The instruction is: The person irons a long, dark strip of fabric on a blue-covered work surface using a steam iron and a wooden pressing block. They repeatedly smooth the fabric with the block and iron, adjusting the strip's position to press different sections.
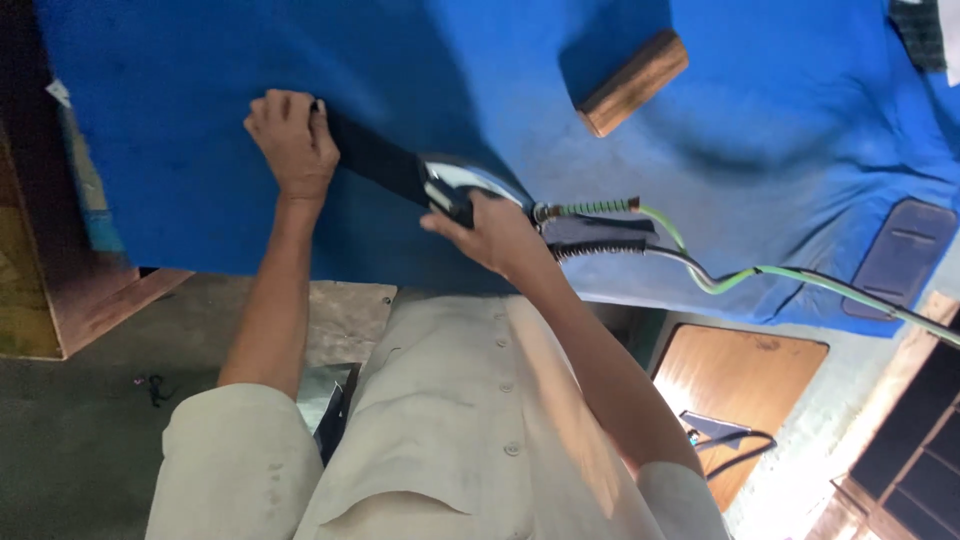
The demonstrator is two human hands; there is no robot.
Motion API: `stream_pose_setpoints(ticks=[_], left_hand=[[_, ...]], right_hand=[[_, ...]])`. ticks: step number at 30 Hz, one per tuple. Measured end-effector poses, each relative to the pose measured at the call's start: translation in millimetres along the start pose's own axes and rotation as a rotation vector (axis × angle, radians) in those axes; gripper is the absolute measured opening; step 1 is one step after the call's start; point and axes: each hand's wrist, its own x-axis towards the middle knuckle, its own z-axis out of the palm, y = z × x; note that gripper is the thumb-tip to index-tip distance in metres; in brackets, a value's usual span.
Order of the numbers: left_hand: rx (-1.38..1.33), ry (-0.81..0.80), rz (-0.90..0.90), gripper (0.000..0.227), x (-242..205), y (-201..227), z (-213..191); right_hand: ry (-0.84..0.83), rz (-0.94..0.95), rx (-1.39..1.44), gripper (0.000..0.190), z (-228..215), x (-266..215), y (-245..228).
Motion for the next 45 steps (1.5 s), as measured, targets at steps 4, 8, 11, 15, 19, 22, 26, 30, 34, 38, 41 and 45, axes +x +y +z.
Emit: stream_pose_setpoints(ticks=[4,8,11,15,19,22,26,30,34,38,41,45], left_hand=[[0.017,-0.05,-0.045,0.022,-2.0,4.2,-2.1],[0.027,-0.051,-0.042,0.014,-3.2,-0.1,0.6],[0.024,0.0,0.018,0.028,-3.2,-2.1,3.2],[-0.004,-0.02,0.008,0.019,-5.9,-3.9,6.5],[0.068,-0.024,0.009,0.009,-5.7,-5.5,4.5],[0.053,-0.001,0.012,0.014,-3.8,-1.8,3.2],[0.068,-0.041,-0.024,0.012,-5.5,-3.1,4.5],[0.084,-0.034,0.002,0.01,-8.3,-6.6,8.5],[0.103,-0.05,0.003,0.011,-6.6,-4.9,3.2],[0.001,-0.094,-0.003,0.017,-2.6,-6.3,-8.4],[-0.092,-0.163,0.0,0.039,1.1,-8.1,-17.4],[-0.075,-0.222,-0.121,0.051,-7.5,-13.4,-12.6]], right_hand=[[-0.018,-0.102,-0.142,0.083,18.2,-4.3,14.5],[0.069,-0.194,-0.086,0.081,4.2,14.1,-1.9],[0.15,-0.12,-0.018,0.083,-2.5,27.7,-15.0],[0.026,-0.062,0.006,0.078,-5.9,23.0,-16.8],[0.009,-0.029,0.033,0.08,-1.9,3.4,-5.2],[-0.031,0.013,0.032,0.085,4.2,-13.2,10.2],[-0.092,0.053,0.031,0.103,12.1,-29.5,26.1],[-0.112,0.107,0.042,0.077,17.9,-44.2,37.8],[-0.192,0.182,0.076,0.096,3.7,-64.1,37.6],[-0.201,0.207,0.054,0.078,-3.2,-82.5,68.2],[-0.099,0.212,0.133,0.061,-15.0,-97.0,99.6],[0.1,0.199,0.268,0.055,-36.9,-103.2,121.7]])
